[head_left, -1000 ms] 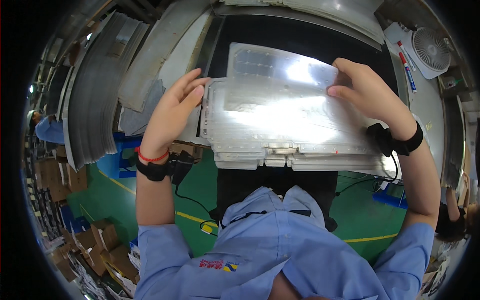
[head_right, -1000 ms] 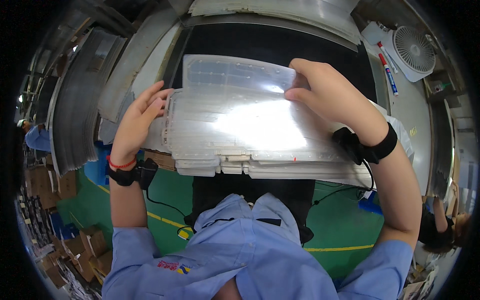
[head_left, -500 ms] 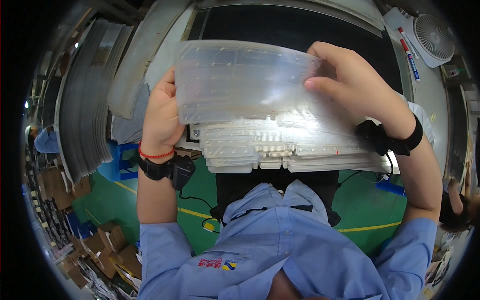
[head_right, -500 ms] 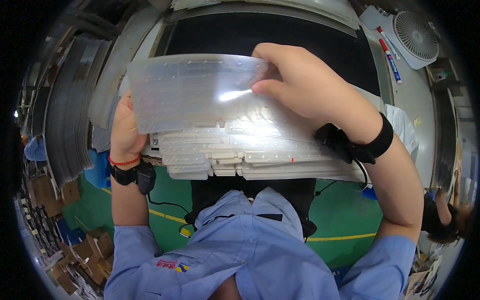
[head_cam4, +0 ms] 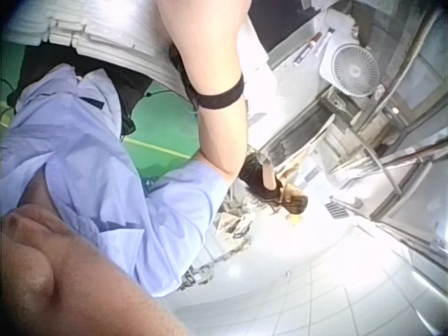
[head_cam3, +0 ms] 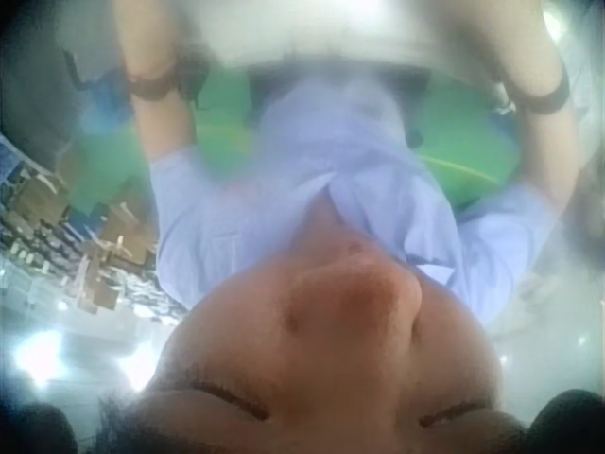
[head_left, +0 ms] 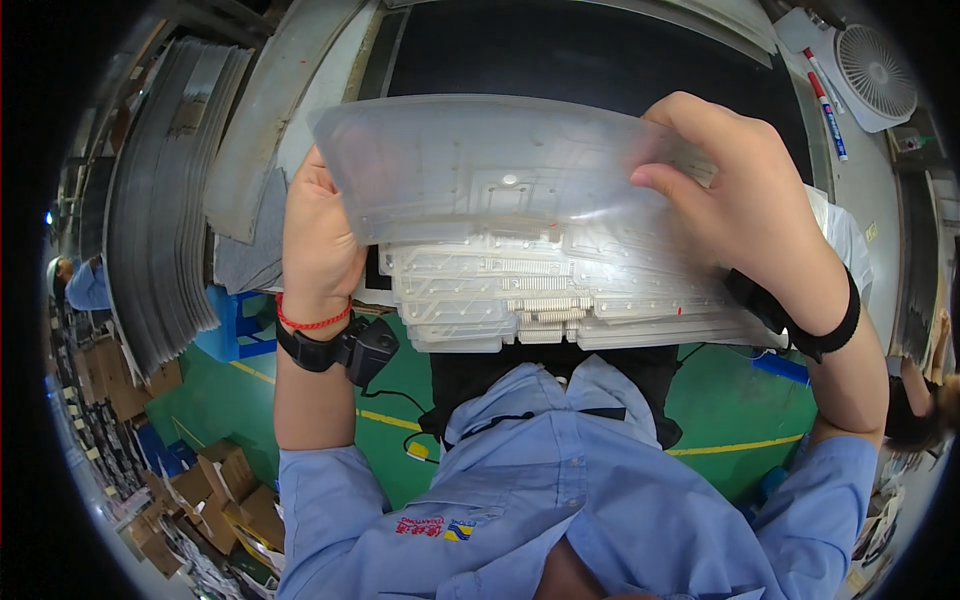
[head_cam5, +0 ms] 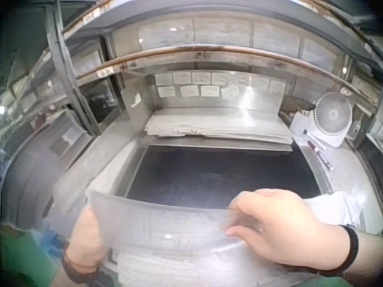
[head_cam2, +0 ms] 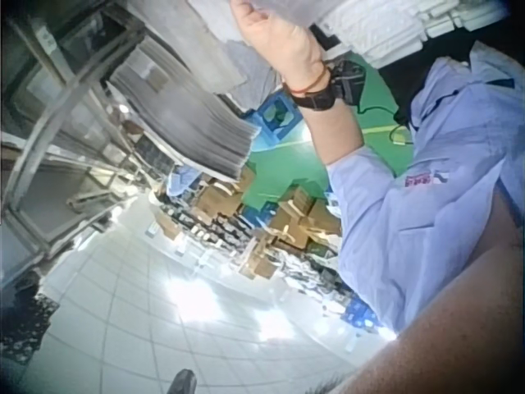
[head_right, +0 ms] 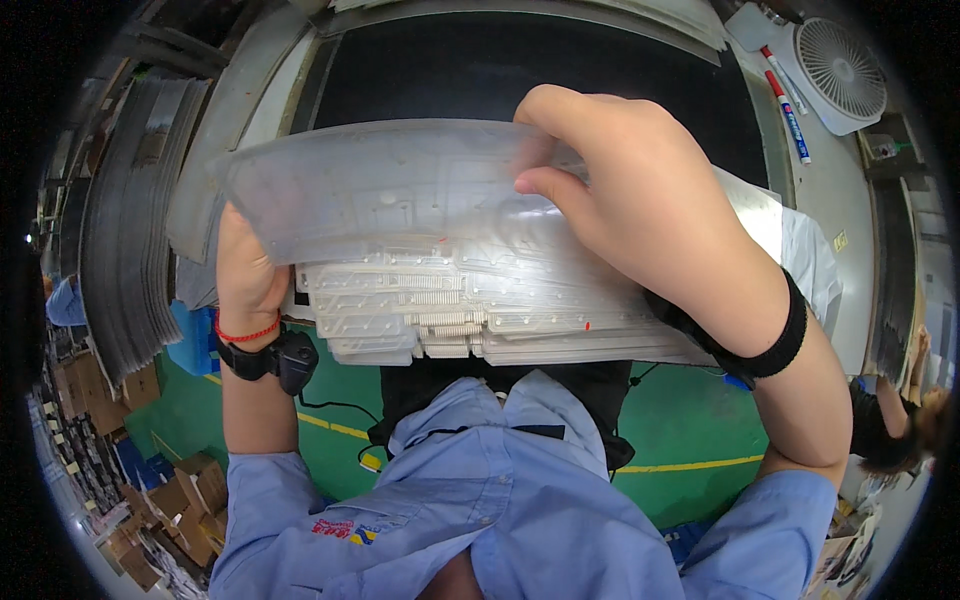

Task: Manually sort and align flexible circuit board components in a manufacturing facility.

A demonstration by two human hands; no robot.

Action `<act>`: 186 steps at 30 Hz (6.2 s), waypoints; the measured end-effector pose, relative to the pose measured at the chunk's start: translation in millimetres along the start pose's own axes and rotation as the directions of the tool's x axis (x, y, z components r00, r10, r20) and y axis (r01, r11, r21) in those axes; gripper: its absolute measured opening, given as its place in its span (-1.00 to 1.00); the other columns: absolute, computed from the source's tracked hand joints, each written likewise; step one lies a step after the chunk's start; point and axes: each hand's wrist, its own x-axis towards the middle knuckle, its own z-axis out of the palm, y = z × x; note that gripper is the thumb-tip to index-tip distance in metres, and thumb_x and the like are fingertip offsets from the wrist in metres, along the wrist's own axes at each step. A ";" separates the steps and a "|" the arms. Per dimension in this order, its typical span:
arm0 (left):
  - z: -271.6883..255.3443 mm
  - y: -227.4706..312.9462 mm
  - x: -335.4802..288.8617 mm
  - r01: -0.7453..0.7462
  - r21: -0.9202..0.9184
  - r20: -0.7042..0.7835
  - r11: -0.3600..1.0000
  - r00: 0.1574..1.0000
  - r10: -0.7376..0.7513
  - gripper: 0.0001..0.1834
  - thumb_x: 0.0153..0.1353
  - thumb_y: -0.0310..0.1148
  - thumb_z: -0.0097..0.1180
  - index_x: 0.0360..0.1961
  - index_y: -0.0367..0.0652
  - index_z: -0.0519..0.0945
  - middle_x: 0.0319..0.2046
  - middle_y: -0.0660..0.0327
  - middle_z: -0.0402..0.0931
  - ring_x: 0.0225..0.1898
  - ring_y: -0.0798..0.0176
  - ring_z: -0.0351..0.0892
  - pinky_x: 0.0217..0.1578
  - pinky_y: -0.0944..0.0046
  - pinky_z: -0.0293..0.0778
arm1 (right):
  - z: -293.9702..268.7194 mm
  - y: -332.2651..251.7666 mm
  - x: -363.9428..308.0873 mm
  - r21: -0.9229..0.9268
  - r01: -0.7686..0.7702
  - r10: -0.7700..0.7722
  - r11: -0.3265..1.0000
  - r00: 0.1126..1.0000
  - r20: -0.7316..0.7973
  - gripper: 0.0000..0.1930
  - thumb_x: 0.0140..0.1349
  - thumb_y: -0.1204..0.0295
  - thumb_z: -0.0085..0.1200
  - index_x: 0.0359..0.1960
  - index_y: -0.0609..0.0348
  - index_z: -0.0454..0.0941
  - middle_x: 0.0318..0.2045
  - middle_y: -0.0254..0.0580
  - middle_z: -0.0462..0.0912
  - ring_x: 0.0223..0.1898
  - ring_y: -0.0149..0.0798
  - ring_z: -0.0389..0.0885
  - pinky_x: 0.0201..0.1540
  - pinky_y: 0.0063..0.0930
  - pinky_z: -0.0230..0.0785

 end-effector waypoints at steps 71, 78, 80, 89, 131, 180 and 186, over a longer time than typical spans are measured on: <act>7.4 25.2 -21.0 0.106 0.081 0.244 0.991 0.962 -0.122 -0.30 0.29 -0.43 0.09 0.39 -0.44 0.13 0.21 -0.01 0.38 0.23 0.21 0.39 0.26 0.22 0.28 | -7.4 21.1 -15.3 0.148 -0.152 0.122 0.977 0.973 0.194 -0.67 0.11 0.37 0.31 -0.18 0.29 0.50 -0.39 0.07 0.60 -0.32 0.02 0.60 -0.23 -0.26 0.42; -5.3 16.5 -13.0 0.132 0.051 0.307 0.990 0.941 -0.142 -0.28 0.31 -0.36 0.14 0.40 -0.39 0.14 0.18 0.05 0.41 0.14 0.27 0.47 0.17 0.29 0.36 | -4.7 26.8 -16.8 0.235 -0.144 0.114 0.961 0.984 0.139 -0.69 0.05 0.43 0.34 -0.23 0.29 0.50 -0.39 -0.01 0.56 -0.32 -0.10 0.56 -0.20 -0.33 0.40; -7.5 15.2 -11.3 0.107 0.094 0.312 0.990 0.941 -0.132 -0.33 0.35 -0.36 0.11 0.39 -0.37 0.18 0.17 0.07 0.42 0.10 0.32 0.49 0.14 0.31 0.37 | -4.2 28.8 -17.2 0.278 -0.185 0.150 0.943 0.978 0.143 -0.70 0.04 0.46 0.34 -0.24 0.28 0.50 -0.39 -0.04 0.56 -0.32 -0.13 0.56 -0.19 -0.35 0.40; -1.5 13.7 8.2 -0.082 0.390 0.220 0.917 0.975 -0.007 -0.62 0.46 -0.35 -0.06 0.21 -0.31 0.41 0.05 0.19 0.51 0.05 0.41 0.46 0.09 0.37 0.36 | -10.0 24.9 -11.3 0.253 -0.194 0.163 0.948 0.977 0.138 -0.74 0.04 0.53 0.32 -0.32 0.29 0.46 -0.45 -0.12 0.58 -0.33 -0.26 0.61 -0.18 -0.41 0.40; 14.5 1.6 23.6 0.193 -0.045 0.213 0.980 0.960 -0.180 -0.59 0.46 -0.40 -0.07 0.26 -0.36 0.36 0.06 0.07 0.57 0.05 0.29 0.60 0.09 0.29 0.51 | -14.1 53.1 -14.1 0.154 -0.234 0.228 0.960 0.972 0.055 -0.70 0.09 0.38 0.32 -0.25 0.28 0.51 -0.44 -0.14 0.55 -0.36 -0.29 0.54 -0.21 -0.41 0.40; 27.3 20.7 -31.6 0.201 0.169 0.108 0.965 0.969 -0.221 -0.60 0.51 -0.20 -0.13 0.17 -0.31 0.39 -0.16 0.19 0.61 -0.23 0.45 0.61 -0.19 0.43 0.54 | -34.9 24.6 -24.4 0.158 -0.046 0.053 0.986 0.998 -0.040 -0.79 0.11 0.50 0.29 -0.29 0.24 0.49 -0.38 -0.27 0.59 -0.24 -0.41 0.57 -0.10 -0.52 0.37; 18.3 28.4 -30.2 0.185 0.149 0.142 0.971 0.968 -0.206 -0.68 0.45 -0.41 -0.05 0.15 -0.33 0.40 -0.07 0.10 0.60 -0.12 0.38 0.60 -0.07 0.38 0.52 | -61.2 19.9 -61.8 0.167 -0.129 0.162 0.977 0.965 -0.206 -0.77 0.14 0.63 0.26 -0.18 0.27 0.51 -0.27 -0.35 0.59 -0.17 -0.47 0.55 -0.01 -0.57 0.36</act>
